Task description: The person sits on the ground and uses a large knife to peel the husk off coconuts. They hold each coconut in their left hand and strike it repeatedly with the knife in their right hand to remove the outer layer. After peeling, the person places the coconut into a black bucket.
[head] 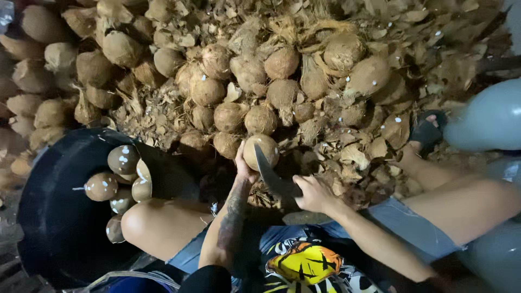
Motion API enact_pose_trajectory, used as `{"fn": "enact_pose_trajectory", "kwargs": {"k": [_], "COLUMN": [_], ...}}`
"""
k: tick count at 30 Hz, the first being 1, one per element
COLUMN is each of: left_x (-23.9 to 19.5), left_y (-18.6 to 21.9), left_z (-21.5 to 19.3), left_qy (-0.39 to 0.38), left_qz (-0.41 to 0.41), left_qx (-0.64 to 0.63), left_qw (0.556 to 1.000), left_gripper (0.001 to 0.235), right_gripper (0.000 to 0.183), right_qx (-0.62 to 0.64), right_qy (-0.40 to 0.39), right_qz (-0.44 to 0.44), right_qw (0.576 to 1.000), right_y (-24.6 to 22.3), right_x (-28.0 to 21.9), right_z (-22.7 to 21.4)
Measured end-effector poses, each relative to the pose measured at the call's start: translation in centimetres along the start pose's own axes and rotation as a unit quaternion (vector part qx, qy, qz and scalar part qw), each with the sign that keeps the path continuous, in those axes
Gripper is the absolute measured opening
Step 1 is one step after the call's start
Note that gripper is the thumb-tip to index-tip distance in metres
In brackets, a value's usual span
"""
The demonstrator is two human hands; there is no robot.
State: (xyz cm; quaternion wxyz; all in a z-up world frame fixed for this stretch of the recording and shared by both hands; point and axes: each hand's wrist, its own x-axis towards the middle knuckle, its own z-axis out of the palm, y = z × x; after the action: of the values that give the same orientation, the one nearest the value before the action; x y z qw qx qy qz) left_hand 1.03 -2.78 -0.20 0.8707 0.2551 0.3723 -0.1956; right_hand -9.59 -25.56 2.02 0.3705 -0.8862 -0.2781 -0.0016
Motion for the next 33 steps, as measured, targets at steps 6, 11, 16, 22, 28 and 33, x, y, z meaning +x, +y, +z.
{"fn": "enact_pose_trajectory", "kwargs": {"k": [6, 11, 16, 22, 28, 33], "left_x": [0.5, 1.7, 1.6, 0.8, 1.3, 1.1], "left_y": [0.8, 0.5, -0.5, 0.3, 1.9, 4.9], "left_z": [-0.6, -1.3, -1.3, 0.5, 0.8, 1.7], "left_qy": [0.017, 0.029, 0.059, 0.078, 0.077, 0.055], "left_qz": [0.007, 0.029, 0.039, 0.061, 0.084, 0.144], "left_qx": [-0.028, -0.01, -0.007, -0.013, -0.048, -0.122], "left_qw": [0.999, 0.999, 0.997, 0.995, 0.992, 0.98], "left_gripper": [0.057, 0.059, 0.06, 0.062, 0.064, 0.063], "right_gripper": [0.036, 0.053, 0.044, 0.055, 0.054, 0.035], "right_qx": [0.298, 0.066, -0.078, -0.231, -0.226, -0.032], "right_qy": [-0.044, 0.012, 0.044, -0.019, 0.043, 0.153], "right_qz": [0.565, 0.486, 0.418, 0.379, 0.366, -0.041], "right_qw": [0.768, 0.871, 0.904, 0.896, 0.902, 0.987], "right_y": [3.7, 6.8, 11.1, 15.7, 15.3, 7.9], "right_x": [1.2, 7.4, 16.6, 23.9, 23.7, 24.8], "right_z": [1.5, -3.6, -8.8, -10.8, -8.1, -4.0]}}
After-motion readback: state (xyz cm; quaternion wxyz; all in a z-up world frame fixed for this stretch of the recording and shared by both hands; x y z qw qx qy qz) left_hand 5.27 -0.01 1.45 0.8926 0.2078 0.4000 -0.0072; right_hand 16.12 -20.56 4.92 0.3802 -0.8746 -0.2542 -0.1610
